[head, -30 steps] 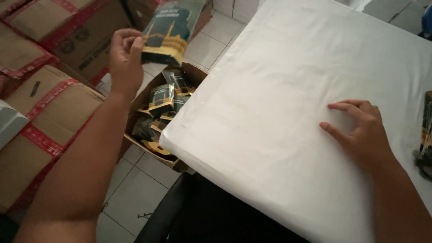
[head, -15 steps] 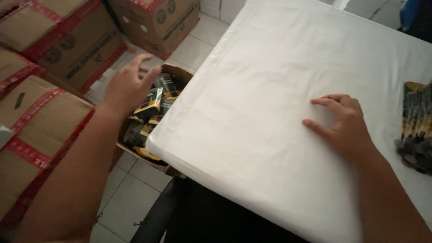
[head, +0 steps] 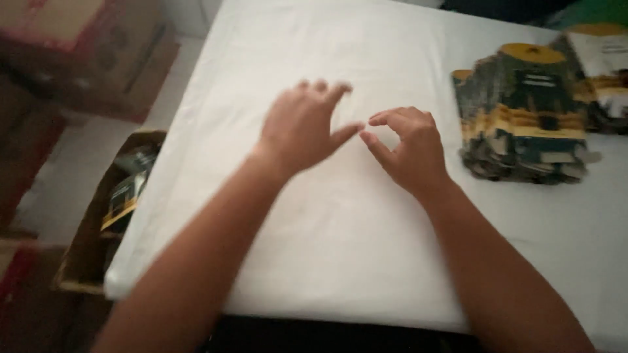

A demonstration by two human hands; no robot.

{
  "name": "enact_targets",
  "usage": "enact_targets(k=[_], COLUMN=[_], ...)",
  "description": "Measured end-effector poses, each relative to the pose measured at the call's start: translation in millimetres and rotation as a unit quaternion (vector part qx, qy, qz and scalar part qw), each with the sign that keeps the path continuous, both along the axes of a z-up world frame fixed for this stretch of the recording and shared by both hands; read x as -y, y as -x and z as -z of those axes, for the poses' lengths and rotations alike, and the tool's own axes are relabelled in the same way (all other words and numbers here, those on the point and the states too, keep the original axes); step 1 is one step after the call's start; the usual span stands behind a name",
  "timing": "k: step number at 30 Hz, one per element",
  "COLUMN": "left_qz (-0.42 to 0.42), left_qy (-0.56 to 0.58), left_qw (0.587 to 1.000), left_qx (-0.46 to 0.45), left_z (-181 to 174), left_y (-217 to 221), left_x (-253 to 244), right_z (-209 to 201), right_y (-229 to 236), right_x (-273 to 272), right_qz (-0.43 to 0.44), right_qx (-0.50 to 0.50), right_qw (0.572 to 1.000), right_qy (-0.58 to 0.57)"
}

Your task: Folding and assembling cardboard souvenir boxes from flat-packed sheets.

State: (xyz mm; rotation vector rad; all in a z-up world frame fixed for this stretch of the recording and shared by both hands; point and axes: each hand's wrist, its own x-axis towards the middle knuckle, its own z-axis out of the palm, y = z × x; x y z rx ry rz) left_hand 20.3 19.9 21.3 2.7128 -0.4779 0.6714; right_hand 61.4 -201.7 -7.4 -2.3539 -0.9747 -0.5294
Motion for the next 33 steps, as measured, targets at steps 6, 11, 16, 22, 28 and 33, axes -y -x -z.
enact_targets(k=[6,11,16,22,28,33], left_qz=[-0.016,0.024,0.026,0.048,0.047,0.041], left_qy=[-0.041,-0.028,-0.010,0.013,0.020,0.024], left_qw=[0.983,0.971,0.964,0.968,0.967,0.963], left_qx=[-0.176,-0.237,-0.264,-0.248,-0.250,-0.265], left_z=[33.3,31.2,30.9,42.3,43.6,39.1], left_y=[-6.1,4.4,2.2,-1.4,-1.5,-0.9], left_x=[21.4,9.0,6.5,4.1,5.3,5.2], right_z=[-1.8,-17.8,-59.1,-64.4,-57.9,-54.5], right_y=[-13.4,-21.2,-26.4,-50.4,-52.0,-57.2], right_x=[21.6,49.4,104.7,134.9,147.3,160.1], right_qz=[0.072,0.131,0.286,0.432,0.423,0.405], right_qx=[0.143,0.201,0.141,-0.261,-0.190,-0.144], right_qw=[0.986,0.969,0.939,0.812,0.842,0.865], right_qy=[-0.044,-0.051,0.132,0.293,0.275,0.257])
